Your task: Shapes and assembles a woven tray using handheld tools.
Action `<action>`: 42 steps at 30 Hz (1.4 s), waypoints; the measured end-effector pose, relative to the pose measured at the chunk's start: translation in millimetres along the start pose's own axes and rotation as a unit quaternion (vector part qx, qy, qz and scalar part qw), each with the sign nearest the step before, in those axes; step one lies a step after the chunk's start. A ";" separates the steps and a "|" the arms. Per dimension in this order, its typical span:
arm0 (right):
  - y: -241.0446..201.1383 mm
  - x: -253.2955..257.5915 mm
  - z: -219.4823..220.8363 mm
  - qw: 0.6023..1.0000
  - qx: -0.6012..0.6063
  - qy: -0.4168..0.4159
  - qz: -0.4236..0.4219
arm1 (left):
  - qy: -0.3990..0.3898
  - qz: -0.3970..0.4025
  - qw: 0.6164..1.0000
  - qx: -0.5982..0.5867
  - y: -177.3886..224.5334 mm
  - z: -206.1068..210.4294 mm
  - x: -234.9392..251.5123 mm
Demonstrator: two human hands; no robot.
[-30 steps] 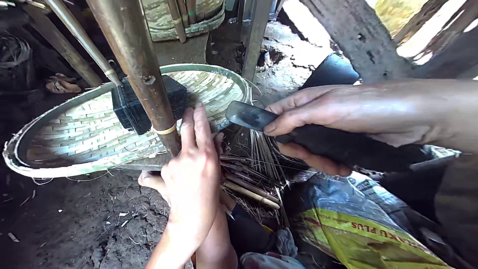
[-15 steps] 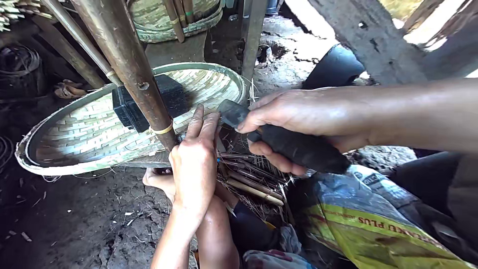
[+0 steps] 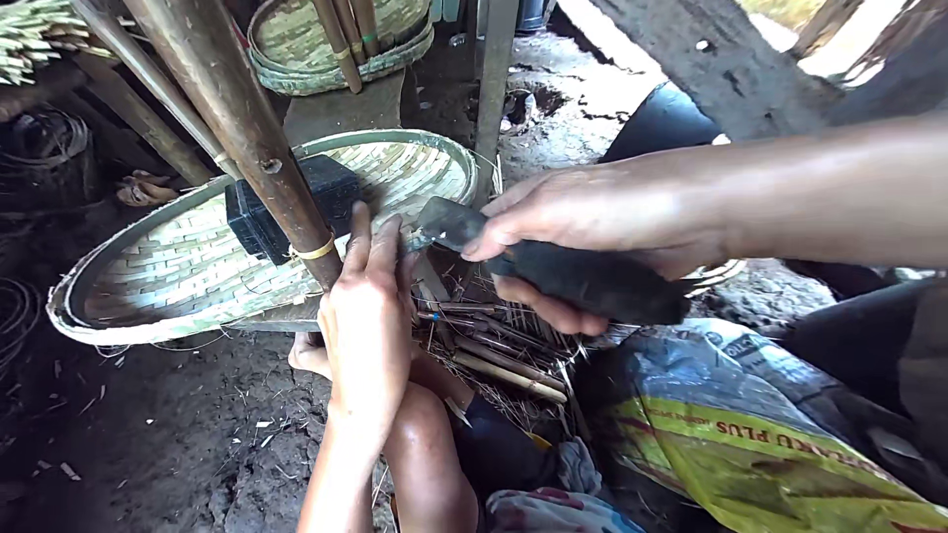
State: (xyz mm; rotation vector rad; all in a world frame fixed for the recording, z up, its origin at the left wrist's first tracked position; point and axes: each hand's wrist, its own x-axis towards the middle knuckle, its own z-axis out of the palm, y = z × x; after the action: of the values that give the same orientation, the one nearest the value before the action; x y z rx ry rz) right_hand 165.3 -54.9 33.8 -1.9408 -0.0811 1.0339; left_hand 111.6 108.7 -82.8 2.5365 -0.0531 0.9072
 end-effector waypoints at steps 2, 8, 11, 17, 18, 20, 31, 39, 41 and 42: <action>-0.3 -1.1 1.9 1.000 -0.013 0.006 0.014 | -0.020 0.001 0.999 -0.036 -3.1 -1.3 0.0; -4.8 -1.9 17.2 0.999 0.020 0.033 0.024 | 0.002 0.002 0.997 -0.075 -3.2 3.6 -4.1; -5.3 12.0 24.5 0.998 0.060 0.029 0.004 | -0.003 0.001 0.997 -0.078 -2.8 3.4 -6.2; -5.1 15.2 27.3 0.998 0.044 0.034 -0.007 | 0.002 0.012 0.997 -0.077 -3.7 3.7 -5.5; -3.2 9.2 26.3 0.999 0.039 0.034 -0.009 | 0.000 0.014 0.997 -0.078 -4.0 3.3 -4.5; -0.7 -0.4 26.2 0.999 0.023 0.041 0.001 | 0.002 0.013 0.997 -0.079 -4.3 4.5 -5.5; -11.2 20.5 42.1 0.994 0.104 0.040 -0.020 | 0.011 0.031 0.996 -0.088 -9.6 -2.7 -8.9; -7.8 -0.1 18.3 1.000 -0.015 0.008 0.019 | 0.007 0.016 0.999 0.032 -9.6 -8.2 -11.7; -7.6 0.0 18.5 0.999 -0.002 0.002 0.033 | 0.005 0.023 1.000 0.000 -12.4 -8.9 -8.7; -8.4 0.8 19.5 0.999 0.007 0.002 0.036 | 0.004 0.026 1.000 -0.011 -13.5 -9.5 -7.6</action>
State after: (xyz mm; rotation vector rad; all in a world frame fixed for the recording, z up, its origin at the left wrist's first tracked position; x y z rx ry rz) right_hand 155.1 -36.3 34.9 -1.9443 -0.0008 1.0757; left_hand 102.4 124.0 -86.3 2.5217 -0.1254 0.9312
